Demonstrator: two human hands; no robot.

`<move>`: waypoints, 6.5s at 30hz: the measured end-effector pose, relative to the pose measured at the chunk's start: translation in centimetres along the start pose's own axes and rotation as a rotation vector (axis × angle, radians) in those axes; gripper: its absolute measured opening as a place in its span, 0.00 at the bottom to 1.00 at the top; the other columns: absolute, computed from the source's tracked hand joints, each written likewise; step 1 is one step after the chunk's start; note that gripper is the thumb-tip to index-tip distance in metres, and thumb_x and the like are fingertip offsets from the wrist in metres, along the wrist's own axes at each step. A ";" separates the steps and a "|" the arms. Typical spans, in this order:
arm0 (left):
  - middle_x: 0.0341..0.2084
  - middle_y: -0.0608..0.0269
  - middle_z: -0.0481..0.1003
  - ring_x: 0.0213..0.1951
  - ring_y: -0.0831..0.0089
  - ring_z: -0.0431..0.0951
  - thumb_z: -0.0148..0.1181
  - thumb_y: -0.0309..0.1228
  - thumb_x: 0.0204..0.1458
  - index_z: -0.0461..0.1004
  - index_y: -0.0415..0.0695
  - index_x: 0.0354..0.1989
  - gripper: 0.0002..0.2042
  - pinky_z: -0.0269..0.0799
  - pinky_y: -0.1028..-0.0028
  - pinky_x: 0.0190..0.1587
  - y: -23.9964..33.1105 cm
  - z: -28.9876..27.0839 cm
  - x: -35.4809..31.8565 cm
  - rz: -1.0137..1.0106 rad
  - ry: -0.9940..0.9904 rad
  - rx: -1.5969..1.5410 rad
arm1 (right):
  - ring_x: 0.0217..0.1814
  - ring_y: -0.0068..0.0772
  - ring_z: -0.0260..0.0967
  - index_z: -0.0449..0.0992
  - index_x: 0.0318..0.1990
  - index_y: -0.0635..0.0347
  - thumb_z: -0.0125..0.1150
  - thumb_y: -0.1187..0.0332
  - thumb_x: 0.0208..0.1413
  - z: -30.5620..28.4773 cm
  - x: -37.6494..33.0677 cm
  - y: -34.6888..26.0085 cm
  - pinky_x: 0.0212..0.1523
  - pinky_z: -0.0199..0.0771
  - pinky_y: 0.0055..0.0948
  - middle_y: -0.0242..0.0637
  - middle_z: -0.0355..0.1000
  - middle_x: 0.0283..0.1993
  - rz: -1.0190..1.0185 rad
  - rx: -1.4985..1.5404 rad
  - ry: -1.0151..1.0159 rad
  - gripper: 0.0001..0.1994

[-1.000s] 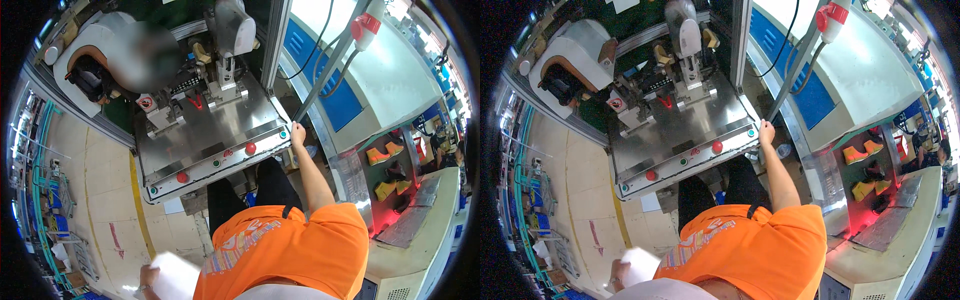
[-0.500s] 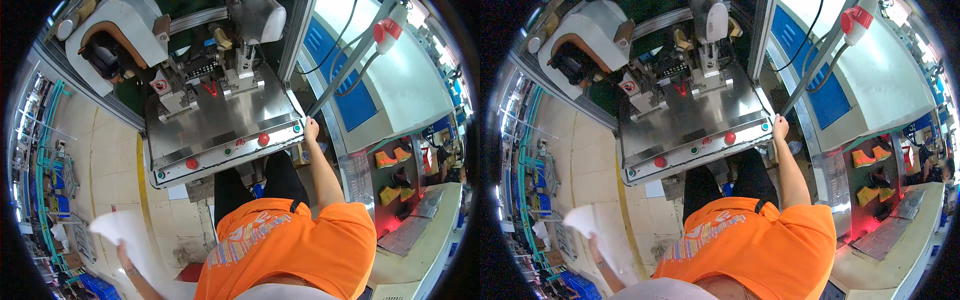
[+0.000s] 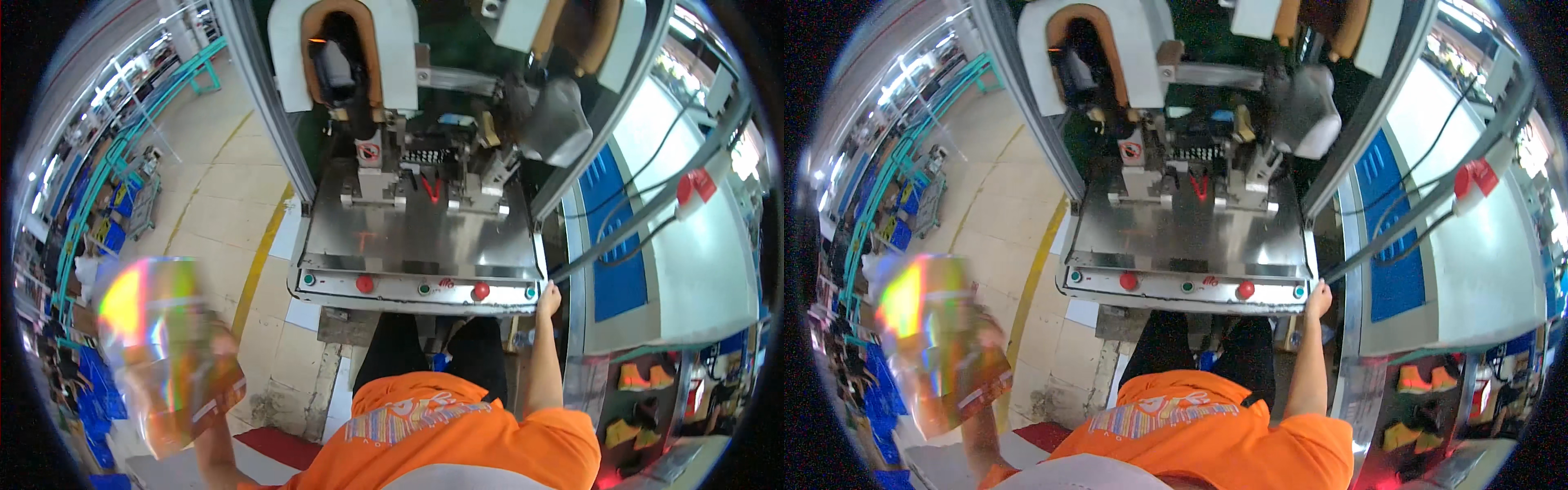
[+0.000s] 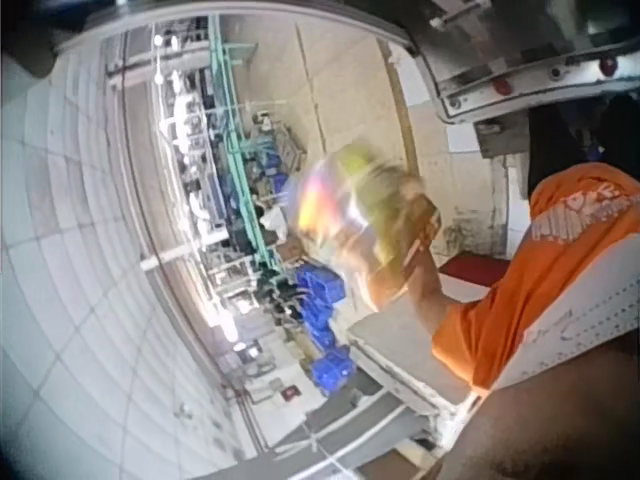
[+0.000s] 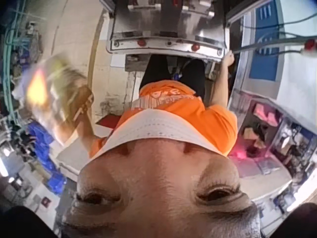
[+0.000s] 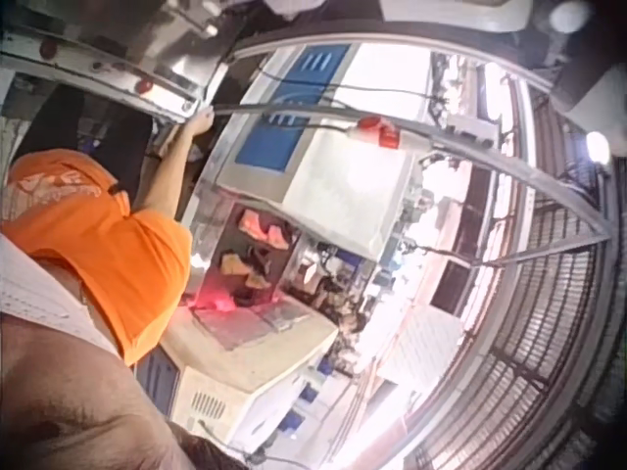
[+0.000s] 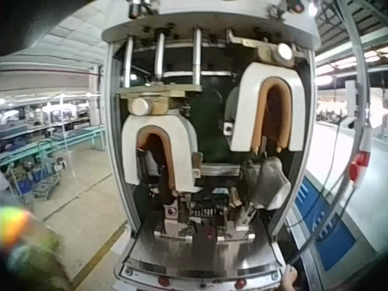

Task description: The person operates a shoe pressing machine in a factory setting. They repeatedly pick up black shoes from a nearby table, place them into the machine's molds, and press a button to activate the pressing cycle. After the cycle, they remove the shoes and place them back on the table, repeating this process for multiple units.

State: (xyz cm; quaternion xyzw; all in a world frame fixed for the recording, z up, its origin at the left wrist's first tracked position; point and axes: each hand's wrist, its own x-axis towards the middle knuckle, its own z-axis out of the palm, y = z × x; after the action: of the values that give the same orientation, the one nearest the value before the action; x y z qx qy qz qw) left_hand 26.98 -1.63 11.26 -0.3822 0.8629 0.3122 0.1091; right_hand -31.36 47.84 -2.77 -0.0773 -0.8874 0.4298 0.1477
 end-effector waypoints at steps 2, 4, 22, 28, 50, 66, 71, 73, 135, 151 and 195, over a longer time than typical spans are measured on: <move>0.28 0.47 0.73 0.30 0.58 0.75 0.56 0.45 0.40 0.72 0.35 0.32 0.21 0.70 0.67 0.33 1.3 0.5 1.1 0.073 -0.062 0.245 | 0.27 0.50 0.65 0.71 0.24 0.68 0.44 0.55 0.52 0.1 -0.4 -0.7 0.30 0.61 0.39 0.52 0.68 0.25 -0.018 -0.007 0.016 0.21; 0.28 0.47 0.74 0.31 0.57 0.74 0.59 0.46 0.36 0.73 0.36 0.31 0.23 0.70 0.66 0.35 2.0 -0.6 2.7 0.067 -0.032 0.381 | 0.27 0.51 0.65 0.71 0.24 0.68 0.44 0.56 0.52 0.4 0.0 -0.2 0.30 0.61 0.40 0.52 0.68 0.24 -0.018 0.000 0.015 0.21; 0.33 0.55 0.72 0.33 0.73 0.74 0.59 0.40 0.42 0.65 0.35 0.44 0.25 0.70 0.76 0.33 20.1 2.3 21.0 0.153 -0.156 -0.725 | 0.33 0.52 0.66 0.71 0.28 0.69 0.45 0.57 0.52 0.8 -0.1 -0.1 0.37 0.63 0.40 0.53 0.70 0.29 0.067 -0.074 0.015 0.20; 0.41 0.45 0.67 0.44 0.57 0.69 0.64 0.39 0.32 0.52 0.35 0.52 0.39 0.66 0.67 0.45 19.7 6.5 26.2 0.274 0.183 -0.194 | 0.39 0.46 0.63 0.68 0.36 0.66 0.54 0.68 0.43 -1.1 -0.4 1.1 0.43 0.62 0.37 0.47 0.66 0.35 -0.026 -0.061 0.146 0.13; 0.36 0.63 0.72 0.39 0.78 0.70 0.51 0.27 0.50 0.68 0.39 0.41 0.10 0.64 0.81 0.42 32.5 -4.8 12.7 0.851 0.509 -1.013 | 0.28 0.39 0.67 0.71 0.31 0.64 0.59 0.75 0.41 -6.5 -11.7 -55.1 0.28 0.68 0.30 0.39 0.67 0.32 -1.452 0.676 -0.148 0.08; 0.46 0.57 0.66 0.48 0.73 0.65 0.42 0.41 0.55 0.58 0.38 0.52 0.22 0.60 0.72 0.50 34.0 -6.7 7.5 1.003 -0.185 -1.589 | 0.20 0.09 0.53 0.75 0.31 0.61 0.57 0.76 0.45 -15.0 -8.2 -53.5 0.20 0.52 0.12 0.22 0.63 0.19 -1.141 0.780 -0.131 0.05; 0.45 0.59 0.67 0.47 0.73 0.67 0.46 0.30 0.54 0.58 0.38 0.51 0.17 0.63 0.71 0.50 40.9 -0.4 4.4 1.030 -0.608 -1.585 | 0.19 0.08 0.54 0.75 0.33 0.60 0.58 0.74 0.45 -17.6 -6.1 -42.9 0.20 0.52 0.12 0.21 0.64 0.19 -0.941 0.710 -0.223 0.06; 0.45 0.59 0.67 0.45 0.73 0.68 0.48 0.27 0.52 0.59 0.39 0.50 0.17 0.64 0.72 0.48 43.0 3.2 4.4 0.855 -0.648 -1.558 | 0.21 0.13 0.57 0.74 0.34 0.59 0.59 0.72 0.44 -18.5 -4.9 -38.3 0.22 0.56 0.15 0.26 0.67 0.22 -0.859 0.556 -0.236 0.08; 0.37 0.62 0.72 0.34 0.78 0.72 0.49 0.28 0.51 0.63 0.41 0.47 0.14 0.66 0.81 0.34 37.4 25.8 9.1 0.534 -0.796 -0.380 | 0.23 0.31 0.67 0.70 0.35 0.64 0.53 0.73 0.43 -24.7 -16.0 25.3 0.25 0.69 0.25 0.37 0.68 0.23 0.605 0.810 0.592 0.09; 0.42 0.60 0.69 0.38 0.76 0.70 0.49 0.31 0.52 0.61 0.44 0.49 0.16 0.65 0.78 0.39 37.7 23.9 11.2 0.059 -0.865 -0.654 | 0.49 0.48 0.63 0.53 0.55 0.58 0.62 0.63 0.36 -47.4 -21.8 32.6 0.49 0.62 0.40 0.48 0.64 0.47 1.095 -0.563 0.948 0.35; 0.32 0.67 0.73 0.34 0.82 0.70 0.55 0.39 0.49 0.70 0.36 0.37 0.16 0.66 0.79 0.40 54.7 2.2 5.5 0.722 -1.141 -0.539 | 0.47 0.23 0.62 0.62 0.50 0.64 0.57 0.45 0.43 -18.0 -1.0 -25.3 0.46 0.62 0.24 0.35 0.66 0.45 -0.441 0.812 -1.365 0.33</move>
State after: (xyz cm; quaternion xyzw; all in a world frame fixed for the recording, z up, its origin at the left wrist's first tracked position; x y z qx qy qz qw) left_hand -16.64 24.56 32.11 0.1353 0.6371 0.6813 0.3341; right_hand -24.80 45.26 27.47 0.4365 -0.5523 0.6306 -0.3267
